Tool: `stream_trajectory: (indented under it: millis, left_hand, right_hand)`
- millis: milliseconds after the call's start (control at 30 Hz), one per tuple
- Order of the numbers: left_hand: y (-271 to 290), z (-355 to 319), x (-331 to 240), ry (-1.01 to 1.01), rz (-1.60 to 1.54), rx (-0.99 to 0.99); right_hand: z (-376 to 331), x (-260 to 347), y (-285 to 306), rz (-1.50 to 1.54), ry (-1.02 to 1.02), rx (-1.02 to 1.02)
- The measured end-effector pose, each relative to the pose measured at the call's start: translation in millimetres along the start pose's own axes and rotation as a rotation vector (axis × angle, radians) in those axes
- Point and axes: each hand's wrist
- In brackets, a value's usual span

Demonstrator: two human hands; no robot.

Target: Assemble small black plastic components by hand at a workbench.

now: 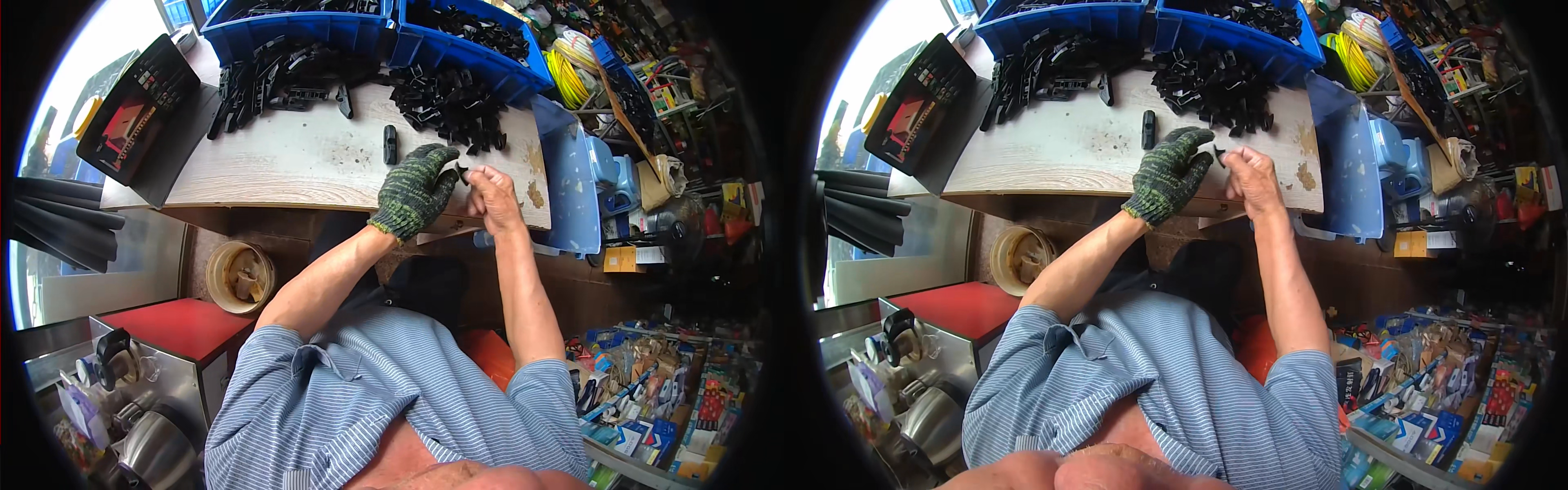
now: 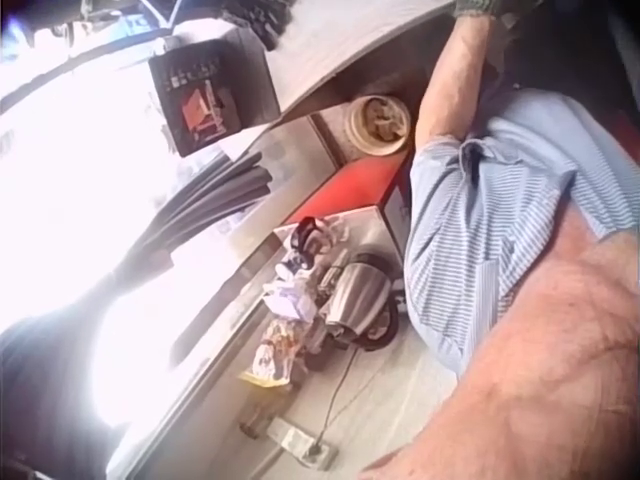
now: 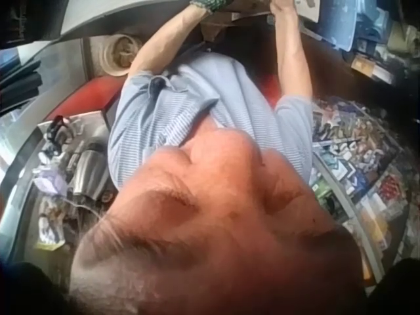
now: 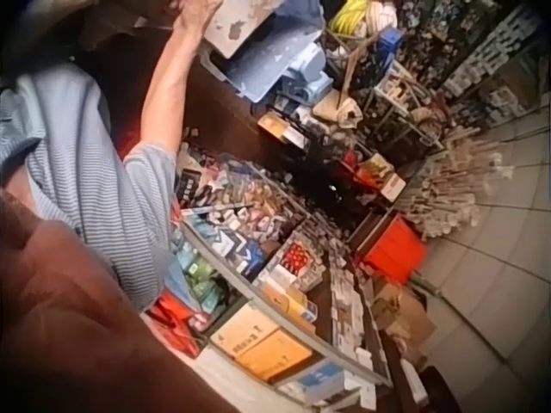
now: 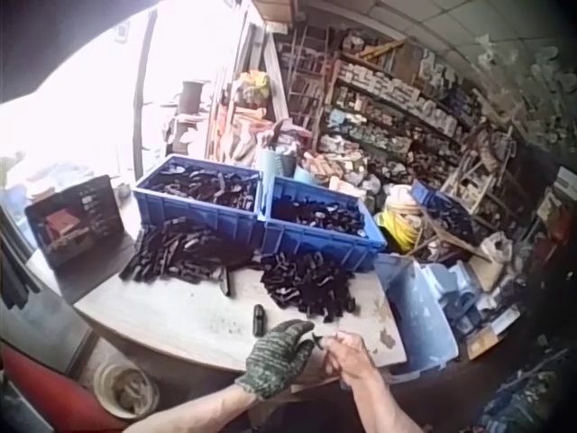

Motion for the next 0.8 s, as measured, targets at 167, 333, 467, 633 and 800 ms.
stream_trajectory:
  millis: [167,333,467,633,800]
  left_hand:
    - [-6.1,-0.9,8.7,0.039,-0.044,0.178]
    - [-3.0,2.9,-10.1,0.250,-0.075,0.131]
    - [-8.2,6.0,4.5,0.256,-0.058,0.051]
    - [-5.9,12.7,11.0,0.400,-0.095,0.075]
    - [16.1,12.6,0.1,0.311,-0.124,0.179]
  right_hand:
    - [-6.3,-10.3,-6.4,0.159,0.062,0.037]
    - [-7.4,-20.5,-13.3,0.129,0.121,-0.027]
    - [-13.1,-11.6,-27.5,0.036,0.117,-0.069]
    - [-18.1,-8.7,-37.5,0.002,0.158,-0.030]
    - [-18.5,-17.1,-43.4,-0.007,0.225,-0.045]
Point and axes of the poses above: each hand's wrist, its own z-axis towards the middle knuckle, its own y-axis out of the back of the hand, x = y × z, and after that the axes turned 5 degrees about -x, right-handed
